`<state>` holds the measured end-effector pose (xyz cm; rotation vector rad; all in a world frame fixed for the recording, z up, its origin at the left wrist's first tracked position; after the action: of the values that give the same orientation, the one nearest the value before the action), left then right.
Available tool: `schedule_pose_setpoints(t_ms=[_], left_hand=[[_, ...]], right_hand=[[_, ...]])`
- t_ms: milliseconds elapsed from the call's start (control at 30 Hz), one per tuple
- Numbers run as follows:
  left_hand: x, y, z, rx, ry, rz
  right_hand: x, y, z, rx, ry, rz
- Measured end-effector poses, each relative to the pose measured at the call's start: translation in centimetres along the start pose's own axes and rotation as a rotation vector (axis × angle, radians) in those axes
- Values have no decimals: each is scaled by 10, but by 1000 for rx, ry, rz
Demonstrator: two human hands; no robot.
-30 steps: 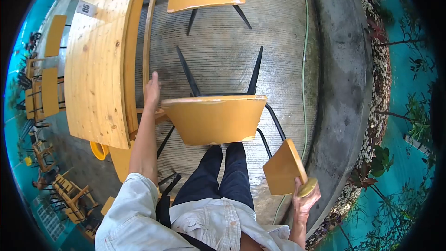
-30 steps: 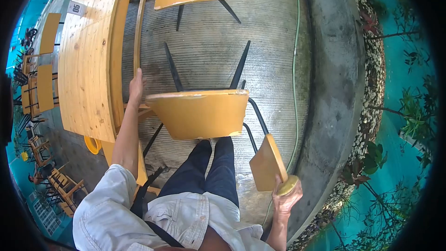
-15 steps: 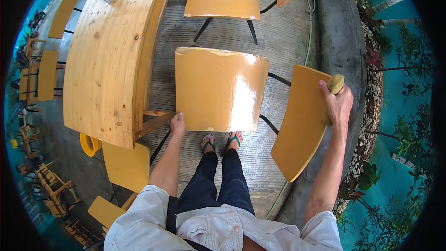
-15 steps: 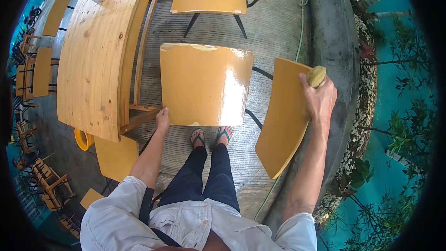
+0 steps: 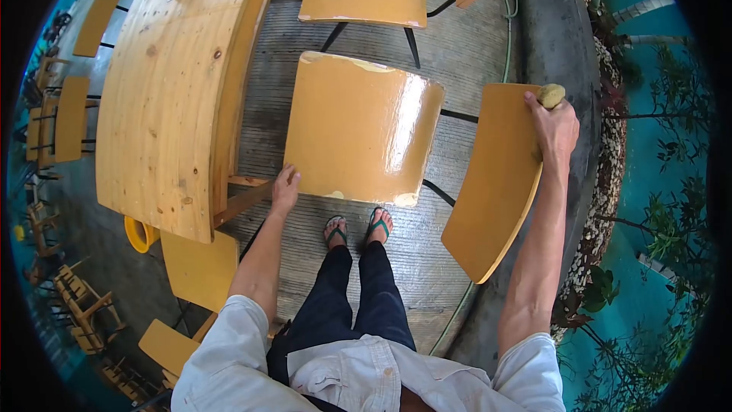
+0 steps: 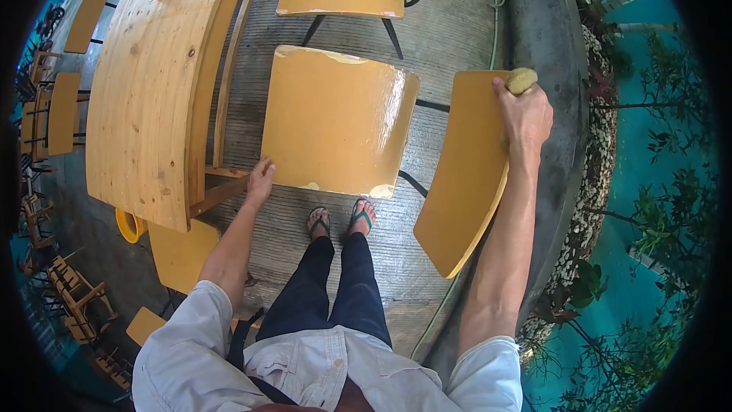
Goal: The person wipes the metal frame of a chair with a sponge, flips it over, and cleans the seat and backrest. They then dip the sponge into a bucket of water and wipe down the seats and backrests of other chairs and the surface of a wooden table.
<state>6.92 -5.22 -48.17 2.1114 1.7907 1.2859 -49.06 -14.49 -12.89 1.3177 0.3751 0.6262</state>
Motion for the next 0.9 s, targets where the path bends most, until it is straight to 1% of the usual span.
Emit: schedule_pose_setpoints(t_ms=[33, 67, 133, 167, 200, 267, 333, 400, 467, 500, 533, 600, 633, 667, 700, 733, 767, 800, 833, 867, 900], left_hand=[[-4, 6, 4, 59, 30, -44], [-8, 7, 8, 55, 25, -42], [-16, 17, 33, 226, 297, -232], [-19, 8, 31, 410, 372, -99], [-19, 12, 26, 407, 367, -99], [-19, 2, 14, 754, 374, -54], [-42, 2, 20, 715, 369, -42], [-55, -4, 28, 678, 382, -31], [-56, -5, 33, 701, 334, -107], [-55, -6, 35, 713, 323, -165], [-56, -9, 36, 716, 322, -164], [-54, -12, 45, 590, 352, -201], [-49, -17, 43, 585, 354, -192], [-40, -22, 45, 526, 409, -195], [-30, -25, 46, 466, 463, -200], [-23, -31, 50, 460, 462, -194], [-18, -37, 53, 525, 415, -231], [-15, -41, 55, 590, 363, -266], [-11, -45, 54, 576, 332, -219], [-5, -49, 57, 571, 321, -208], [1, -48, 56, 461, 263, -220]], right_hand=[[-5, -5, 2, 2, -6, 2], [-12, -9, 9, 11, 17, -27], [-30, -15, 21, 10, 33, -66], [-38, -20, 29, 41, 68, -69], [-45, -27, 36, 72, 104, -70], [-68, -42, 40, 100, 112, -51], [-88, -53, 39, 24, 133, -3], [-93, -54, 41, 36, 142, 5], [-90, -57, 40, 52, 153, 19], [-87, -56, 41, 11, 167, 9], [-86, -53, 42, -32, 179, -3], [-88, -53, 44, -11, 175, -2], [-87, -53, 44, 5, 173, 3], [-85, -53, 42, 10, 161, 5], [-82, -51, 42, -61, 182, 30], [-80, -49, 42, -134, 205, 53], [-82, -50, 36, -135, 197, 48], [-86, -48, 28, -421, 214, 16], [-89, -48, 16, -706, 231, -21], [-97, -55, 0, -707, 222, -34], [-112, -71, -32, -939, 50, 18]])
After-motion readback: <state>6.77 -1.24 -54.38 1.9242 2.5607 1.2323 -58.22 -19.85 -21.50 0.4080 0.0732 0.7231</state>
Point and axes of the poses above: each hand's wrist, its own x-axis away from the middle knuckle, its own y-axis out of the back of the hand, z = x × y, the point moved 8 cm from there along -x, towards the middle knuckle, and after that the axes turned 7 degrees about -y, right-handed, at the moved point
